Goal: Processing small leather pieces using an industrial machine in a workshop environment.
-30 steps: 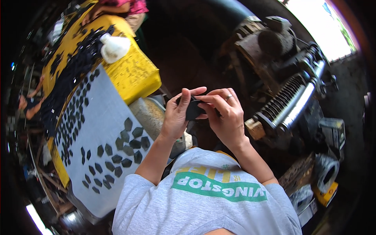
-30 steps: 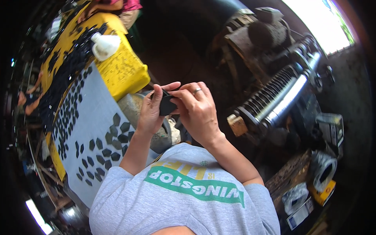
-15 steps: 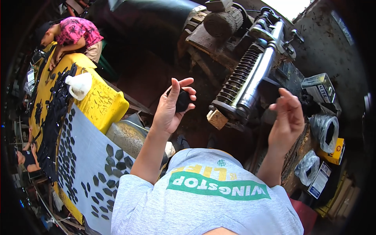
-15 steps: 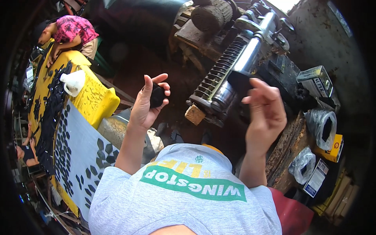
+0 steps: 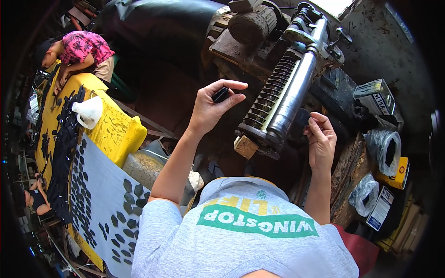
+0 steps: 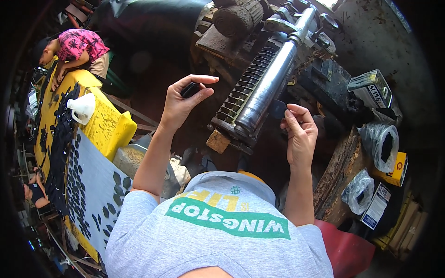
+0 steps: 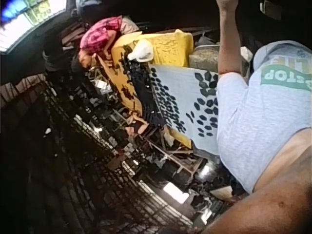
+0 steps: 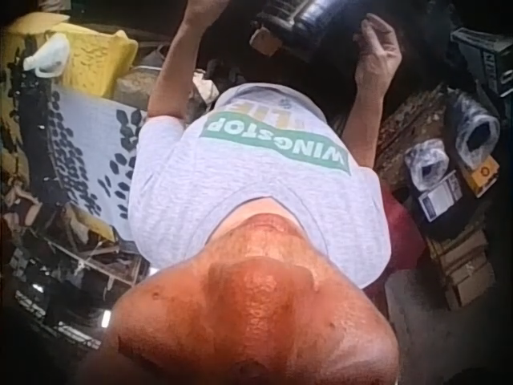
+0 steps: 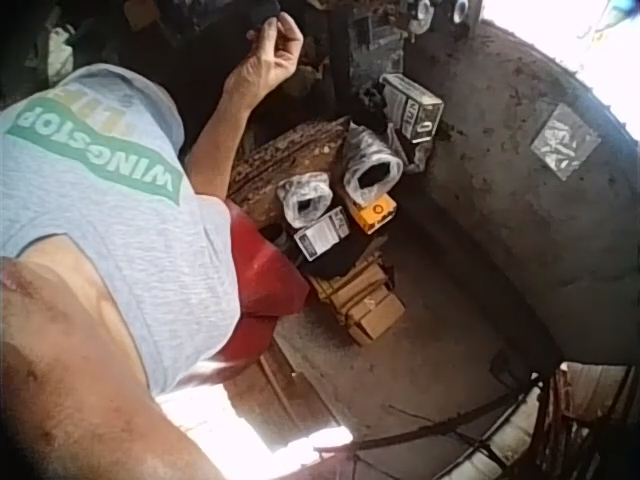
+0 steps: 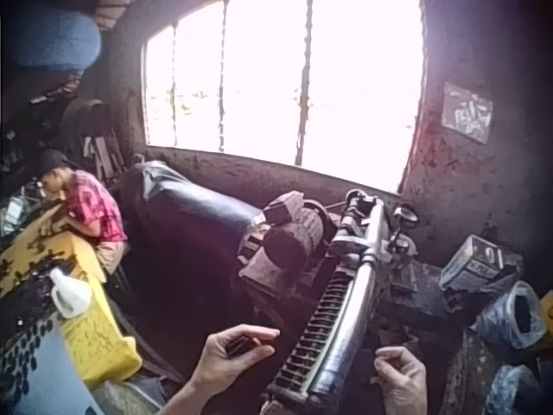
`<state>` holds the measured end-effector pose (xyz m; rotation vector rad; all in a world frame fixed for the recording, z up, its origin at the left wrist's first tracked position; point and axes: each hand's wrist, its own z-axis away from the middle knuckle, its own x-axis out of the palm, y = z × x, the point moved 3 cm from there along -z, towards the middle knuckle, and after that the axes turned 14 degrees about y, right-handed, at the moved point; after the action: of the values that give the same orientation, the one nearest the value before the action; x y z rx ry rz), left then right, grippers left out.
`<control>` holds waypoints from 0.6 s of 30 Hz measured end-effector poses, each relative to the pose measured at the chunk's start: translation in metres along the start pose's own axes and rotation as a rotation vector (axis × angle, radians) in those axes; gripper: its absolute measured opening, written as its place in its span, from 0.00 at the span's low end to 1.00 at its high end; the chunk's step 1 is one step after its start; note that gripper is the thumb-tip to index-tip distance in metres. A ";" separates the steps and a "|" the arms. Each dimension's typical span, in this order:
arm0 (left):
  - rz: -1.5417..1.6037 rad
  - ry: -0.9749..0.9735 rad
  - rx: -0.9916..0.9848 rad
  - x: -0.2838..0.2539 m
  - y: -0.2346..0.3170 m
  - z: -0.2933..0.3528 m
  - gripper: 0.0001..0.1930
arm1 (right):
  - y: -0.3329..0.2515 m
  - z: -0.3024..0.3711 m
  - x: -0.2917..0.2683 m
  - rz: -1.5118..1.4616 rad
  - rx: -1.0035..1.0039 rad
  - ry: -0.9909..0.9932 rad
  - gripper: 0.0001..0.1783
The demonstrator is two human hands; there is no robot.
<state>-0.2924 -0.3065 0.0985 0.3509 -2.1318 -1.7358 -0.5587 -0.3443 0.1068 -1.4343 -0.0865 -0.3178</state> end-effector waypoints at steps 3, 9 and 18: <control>-0.015 -0.052 0.077 0.006 -0.001 -0.008 0.11 | 0.004 -0.004 0.010 0.028 -0.015 -0.091 0.08; -0.009 -0.197 0.159 0.018 -0.011 -0.019 0.13 | 0.005 -0.006 0.014 0.162 -0.157 -0.007 0.08; -0.017 -0.324 0.197 0.023 -0.021 -0.033 0.14 | 0.007 -0.012 -0.022 0.172 -0.174 0.128 0.07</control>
<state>-0.3000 -0.3503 0.0863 0.1446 -2.5444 -1.6903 -0.5790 -0.3521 0.0926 -1.5777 0.1721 -0.2800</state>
